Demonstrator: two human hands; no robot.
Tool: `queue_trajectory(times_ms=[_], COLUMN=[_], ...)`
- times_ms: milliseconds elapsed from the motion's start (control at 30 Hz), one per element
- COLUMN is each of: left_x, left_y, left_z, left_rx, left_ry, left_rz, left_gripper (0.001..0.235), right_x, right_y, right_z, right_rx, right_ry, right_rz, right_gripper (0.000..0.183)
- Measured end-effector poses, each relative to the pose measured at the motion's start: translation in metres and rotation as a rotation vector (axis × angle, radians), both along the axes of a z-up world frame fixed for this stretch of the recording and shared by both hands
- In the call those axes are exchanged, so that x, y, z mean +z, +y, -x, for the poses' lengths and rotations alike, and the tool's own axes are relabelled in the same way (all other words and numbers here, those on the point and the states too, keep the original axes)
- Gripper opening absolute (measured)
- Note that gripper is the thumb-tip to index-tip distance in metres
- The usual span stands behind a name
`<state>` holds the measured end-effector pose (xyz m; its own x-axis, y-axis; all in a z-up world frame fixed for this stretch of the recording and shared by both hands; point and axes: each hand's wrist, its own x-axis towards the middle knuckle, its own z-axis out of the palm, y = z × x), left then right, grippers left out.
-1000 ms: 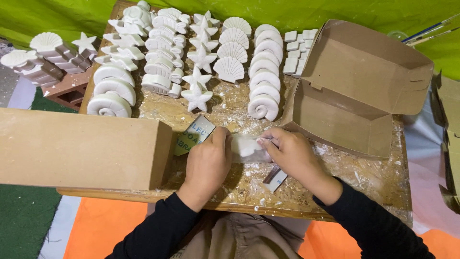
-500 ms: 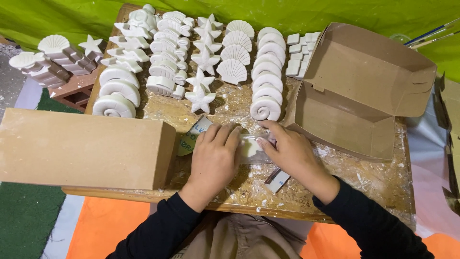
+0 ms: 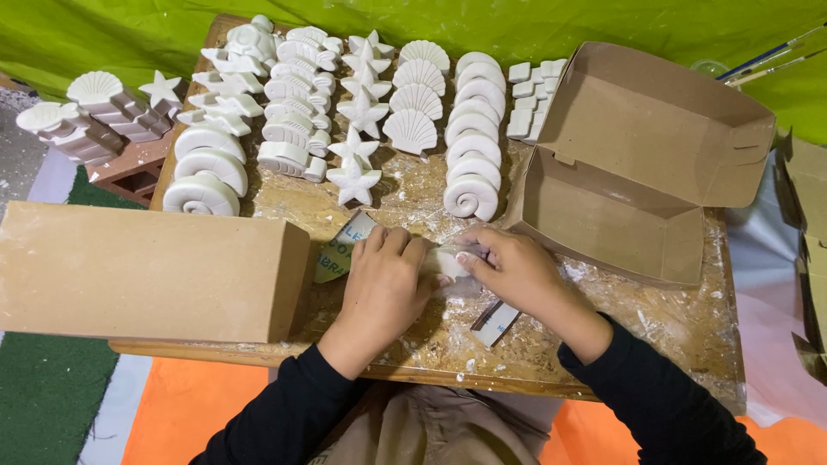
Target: The person assembles a cardboard box, then picks a white decorative item and smooths its edges with a small metal tool. After inspecting the item, they place it into a clear plastic bag and put the bagged item into the box.
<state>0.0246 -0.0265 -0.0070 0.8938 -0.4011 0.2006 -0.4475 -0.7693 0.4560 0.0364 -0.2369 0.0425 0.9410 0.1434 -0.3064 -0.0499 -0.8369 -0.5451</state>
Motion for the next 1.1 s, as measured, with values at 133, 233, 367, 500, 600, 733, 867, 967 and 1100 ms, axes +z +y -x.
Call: queue_trajectory(times_ms=[133,233,367,500,600,733,867,967,1100], left_x=[0.009,0.006,-0.009,-0.005,0.016,0.023,0.024,0.026,0.028], left_y=[-0.002,-0.001,-0.001,0.001,0.003,0.002,0.004,0.007,0.008], left_z=[0.003,0.005,0.008,0.009,0.009,0.017,0.022,0.024,0.025], left_rx=[0.023,0.005,-0.052,-0.059,-0.144,-0.237,-0.391,-0.468,-0.502], left_ry=[0.034,0.057,-0.012,-0.227,-0.433,-0.588,-0.741,-0.757,-0.702], left_rz=[0.059,0.085,0.197,0.285,0.322,0.368,0.394,0.393,0.43], left_gripper=[0.038,0.04,0.038,0.03,0.022,0.017,0.016,0.017,0.018], right_x=[0.011,0.021,0.009,0.029,0.045,0.035,0.016,0.017,0.023], right_y=[0.001,0.002,-0.009,-0.01,-0.019,-0.032,-0.033,-0.029,-0.026], right_z=[0.001,0.0,-0.002,0.002,-0.001,-0.006,-0.002,0.001,0.002], right_rx=[0.014,0.079,0.194,0.257,0.274,0.257,0.347,0.293,0.238], right_ry=[0.023,-0.006,-0.039,-0.028,-0.032,-0.066,0.417,0.613,0.637], right_rz=[-0.059,-0.088,-0.147,-0.192,-0.32,-0.504,-0.809,-0.957,-0.907], right_gripper=[0.034,0.033,0.038,0.037,0.048,0.045,0.057,0.063,0.06])
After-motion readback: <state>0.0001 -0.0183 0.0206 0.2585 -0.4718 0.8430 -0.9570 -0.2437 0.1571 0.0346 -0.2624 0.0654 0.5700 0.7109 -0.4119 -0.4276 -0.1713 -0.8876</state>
